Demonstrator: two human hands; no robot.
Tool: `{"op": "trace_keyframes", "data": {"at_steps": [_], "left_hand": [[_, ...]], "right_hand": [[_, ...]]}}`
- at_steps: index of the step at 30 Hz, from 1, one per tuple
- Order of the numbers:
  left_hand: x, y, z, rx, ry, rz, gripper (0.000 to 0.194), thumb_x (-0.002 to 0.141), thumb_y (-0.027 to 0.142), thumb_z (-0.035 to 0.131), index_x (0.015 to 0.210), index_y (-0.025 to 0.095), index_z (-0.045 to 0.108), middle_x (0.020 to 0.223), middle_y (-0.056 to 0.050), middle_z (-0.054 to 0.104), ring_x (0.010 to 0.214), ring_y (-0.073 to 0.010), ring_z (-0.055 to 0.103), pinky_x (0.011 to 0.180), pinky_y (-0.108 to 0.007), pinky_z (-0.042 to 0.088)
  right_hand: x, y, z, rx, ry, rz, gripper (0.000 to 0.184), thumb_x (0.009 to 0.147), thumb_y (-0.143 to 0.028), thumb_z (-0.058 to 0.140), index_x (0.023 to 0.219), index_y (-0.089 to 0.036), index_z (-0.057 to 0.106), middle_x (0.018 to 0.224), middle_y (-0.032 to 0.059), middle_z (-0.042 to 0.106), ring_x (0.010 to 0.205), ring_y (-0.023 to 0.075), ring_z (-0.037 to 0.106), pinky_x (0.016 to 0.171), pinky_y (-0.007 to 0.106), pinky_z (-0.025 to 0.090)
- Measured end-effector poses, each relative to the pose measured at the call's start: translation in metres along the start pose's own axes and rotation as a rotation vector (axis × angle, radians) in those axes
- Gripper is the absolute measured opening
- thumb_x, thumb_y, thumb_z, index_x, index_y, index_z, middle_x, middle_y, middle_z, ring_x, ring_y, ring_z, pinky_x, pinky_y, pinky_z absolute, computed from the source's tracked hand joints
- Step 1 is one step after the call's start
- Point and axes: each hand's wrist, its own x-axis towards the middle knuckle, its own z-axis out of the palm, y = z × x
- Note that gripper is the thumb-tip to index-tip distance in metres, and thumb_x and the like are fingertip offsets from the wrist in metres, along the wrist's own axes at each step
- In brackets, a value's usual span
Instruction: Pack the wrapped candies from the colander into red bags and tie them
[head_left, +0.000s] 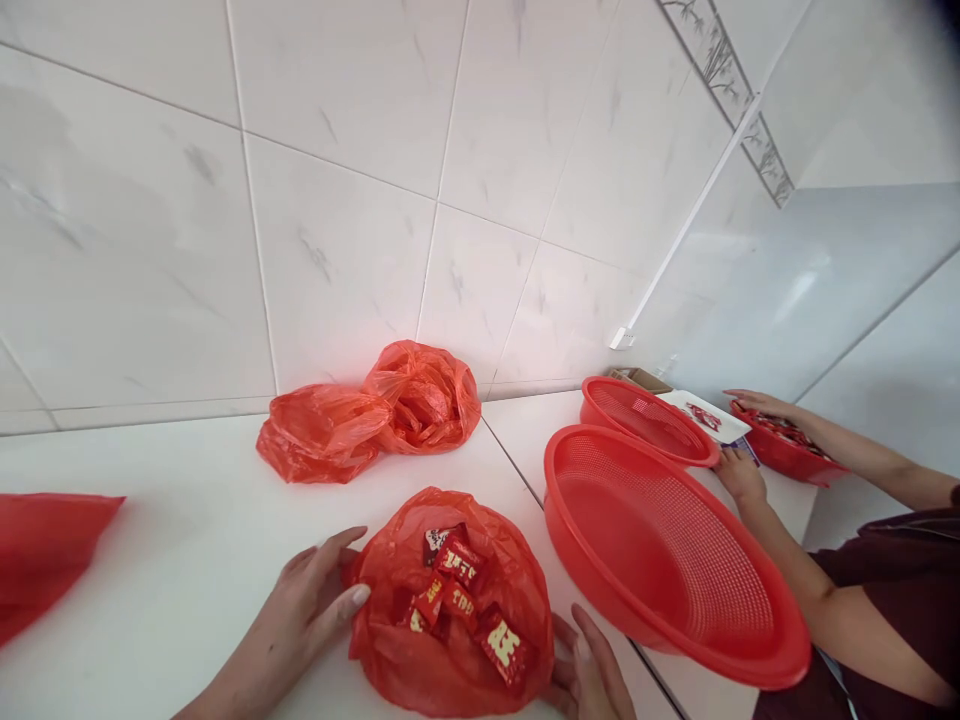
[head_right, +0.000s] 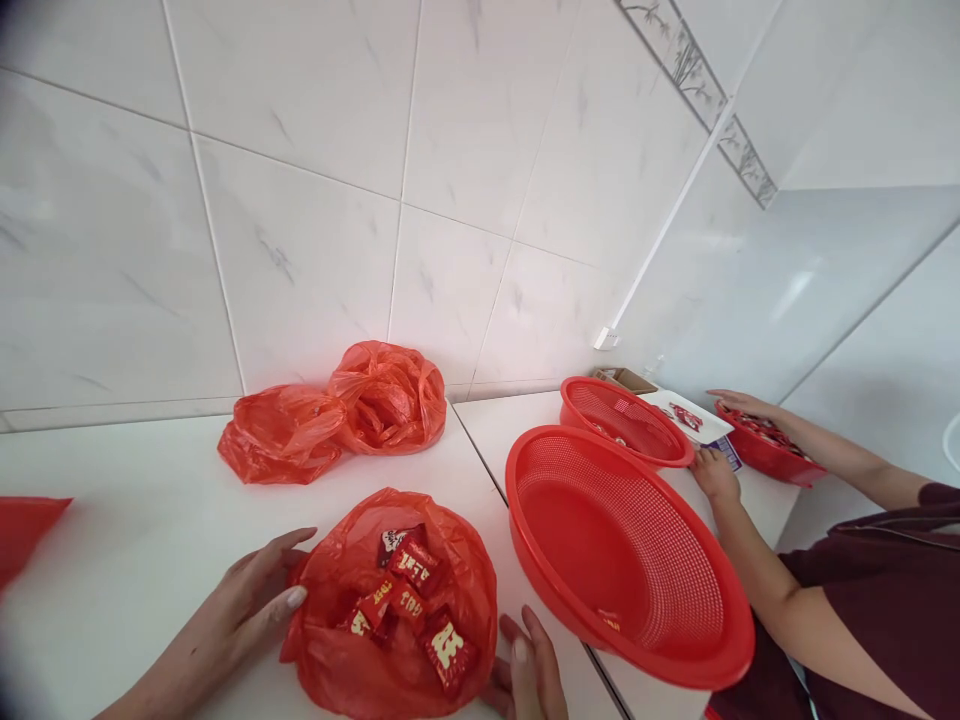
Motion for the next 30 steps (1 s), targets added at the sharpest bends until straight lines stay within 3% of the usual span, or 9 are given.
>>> {"op": "trace_keyframes", "data": {"at_steps": [3,6,10,12,15,20,23,26,30], "left_hand": [[-0.001,0.008,0.004,-0.148,-0.081,-0.021,0.050,0.084,0.043,0.055,0.131,0.031,0.043,0.118,-0.006,0.064,0.110,-0.0274,0.061,0.095,-0.042,0.048],[-0.003,0.015,0.008,-0.251,-0.058,-0.038,0.046,0.083,0.036,0.057,0.127,0.033,0.045,0.108,-0.001,0.066,0.095,-0.0222,0.065,0.087,-0.035,0.051],[-0.004,0.032,-0.001,-0.502,0.018,-0.124,0.045,0.078,0.037,0.064,0.120,0.027,0.050,0.085,0.002,0.064,0.078,-0.0197,0.065,0.072,-0.032,0.053],[-0.001,0.045,-0.016,-0.728,0.069,-0.196,0.047,0.074,0.037,0.071,0.115,0.024,0.052,0.078,0.002,0.063,0.069,-0.0176,0.063,0.063,-0.029,0.052],[0.008,0.068,-0.043,-0.971,0.147,-0.250,0.046,0.070,0.034,0.077,0.109,0.022,0.056,0.074,0.002,0.064,0.059,-0.0121,0.059,0.055,-0.023,0.049],[0.021,0.105,-0.077,-1.088,0.205,-0.143,0.048,0.064,0.024,0.081,0.107,0.025,0.061,0.081,0.002,0.066,0.065,-0.0097,0.060,0.060,-0.020,0.051],[0.018,0.129,-0.088,-1.059,0.216,-0.006,0.054,0.065,0.023,0.080,0.115,0.030,0.060,0.107,0.000,0.066,0.075,-0.0105,0.061,0.062,-0.019,0.052],[0.010,0.146,-0.094,-0.882,0.249,0.148,0.054,0.067,0.026,0.077,0.118,0.031,0.059,0.130,-0.002,0.058,0.093,-0.0161,0.061,0.067,-0.021,0.054],[0.007,0.149,-0.100,-0.468,0.362,0.193,0.047,0.074,0.026,0.061,0.120,0.032,0.058,0.118,-0.003,0.066,0.094,-0.0223,0.064,0.062,-0.026,0.053]], "right_hand": [[0.004,-0.022,0.016,0.045,-0.188,0.112,0.088,0.065,-0.063,0.071,0.138,-0.022,0.041,0.129,0.0154,0.057,0.093,0.0282,0.067,0.068,0.037,0.055],[0.005,-0.031,0.033,0.083,-0.335,0.091,0.069,0.066,-0.042,0.076,0.126,-0.019,0.053,0.119,0.0116,0.064,0.102,0.0264,0.064,0.079,0.035,0.053],[-0.004,-0.032,0.046,0.020,-0.463,0.044,0.034,0.064,-0.016,0.064,0.098,-0.016,0.065,0.093,0.0059,0.070,0.083,0.0214,0.066,0.071,0.030,0.051],[-0.009,-0.041,0.045,-0.004,-0.452,0.019,0.027,0.062,-0.015,0.061,0.089,-0.017,0.065,0.080,0.0018,0.068,0.070,0.0181,0.062,0.064,0.027,0.048],[-0.013,-0.070,0.042,-0.014,-0.413,-0.117,0.021,0.066,-0.023,0.068,0.086,-0.018,0.063,0.077,-0.0011,0.063,0.066,0.0133,0.055,0.060,0.023,0.043],[-0.017,-0.129,0.050,-0.033,-0.442,-0.334,0.023,0.077,-0.040,0.067,0.077,-0.019,0.057,0.076,-0.0005,0.058,0.066,0.0122,0.050,0.061,0.024,0.041],[-0.023,-0.150,0.065,-0.017,-0.370,-0.445,0.025,0.078,-0.042,0.067,0.075,-0.020,0.055,0.074,-0.0009,0.059,0.069,0.0140,0.053,0.064,0.025,0.043],[-0.027,-0.159,0.082,0.080,-0.356,-0.533,0.022,0.077,-0.039,0.068,0.077,-0.020,0.055,0.077,-0.0014,0.061,0.073,0.0148,0.055,0.067,0.026,0.045],[-0.028,-0.162,0.101,0.279,-0.419,-0.524,0.022,0.074,-0.031,0.071,0.073,-0.020,0.052,0.074,-0.0034,0.059,0.068,0.0127,0.054,0.066,0.026,0.045]]}}
